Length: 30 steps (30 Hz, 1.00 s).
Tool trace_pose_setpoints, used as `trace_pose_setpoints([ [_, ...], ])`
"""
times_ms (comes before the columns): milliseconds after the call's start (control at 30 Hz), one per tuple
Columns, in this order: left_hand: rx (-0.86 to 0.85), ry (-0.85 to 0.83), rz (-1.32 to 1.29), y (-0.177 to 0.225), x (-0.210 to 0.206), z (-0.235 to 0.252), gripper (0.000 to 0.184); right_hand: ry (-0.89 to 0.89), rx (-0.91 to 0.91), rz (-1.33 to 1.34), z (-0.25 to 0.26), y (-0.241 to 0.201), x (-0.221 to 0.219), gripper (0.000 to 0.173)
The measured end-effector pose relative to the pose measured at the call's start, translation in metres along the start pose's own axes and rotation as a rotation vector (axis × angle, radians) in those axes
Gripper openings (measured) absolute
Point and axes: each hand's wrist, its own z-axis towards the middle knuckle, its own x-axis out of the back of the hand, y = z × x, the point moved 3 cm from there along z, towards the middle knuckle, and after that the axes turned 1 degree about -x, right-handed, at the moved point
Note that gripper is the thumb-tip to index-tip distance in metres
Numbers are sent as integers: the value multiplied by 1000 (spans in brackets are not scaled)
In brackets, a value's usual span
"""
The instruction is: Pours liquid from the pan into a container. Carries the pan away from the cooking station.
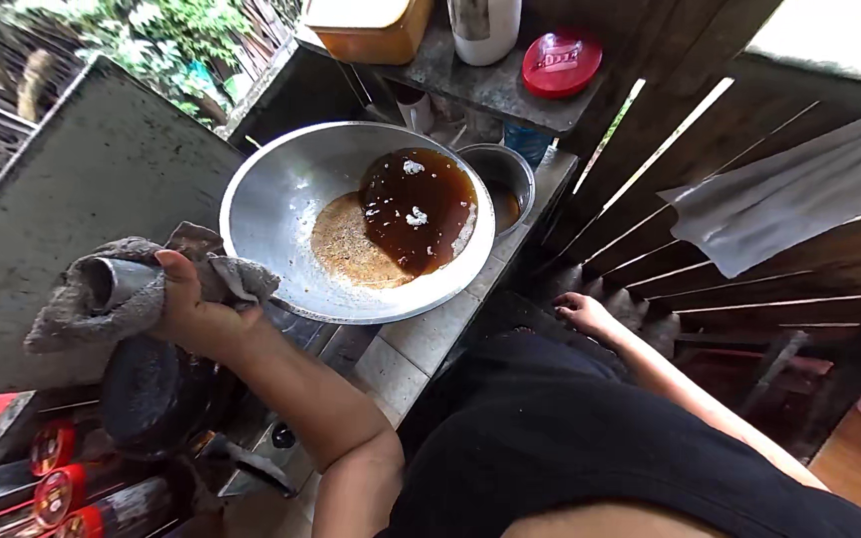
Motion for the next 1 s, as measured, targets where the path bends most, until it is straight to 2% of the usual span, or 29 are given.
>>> trace_pose_setpoints([
  [467,14,-95,12,14,-42,-8,20,-12,-45,73,8,35,7,35],
  [600,-21,-103,-4,11,-46,-7,28,-19,-54,91,12,41,6,35],
  [900,-15,-123,12,14,-55,-11,24,-32,-84,124,21,54,4,34],
  [1000,-15,-126,25,14,-56,-11,29,-29,-68,109,24,57,6,34],
])
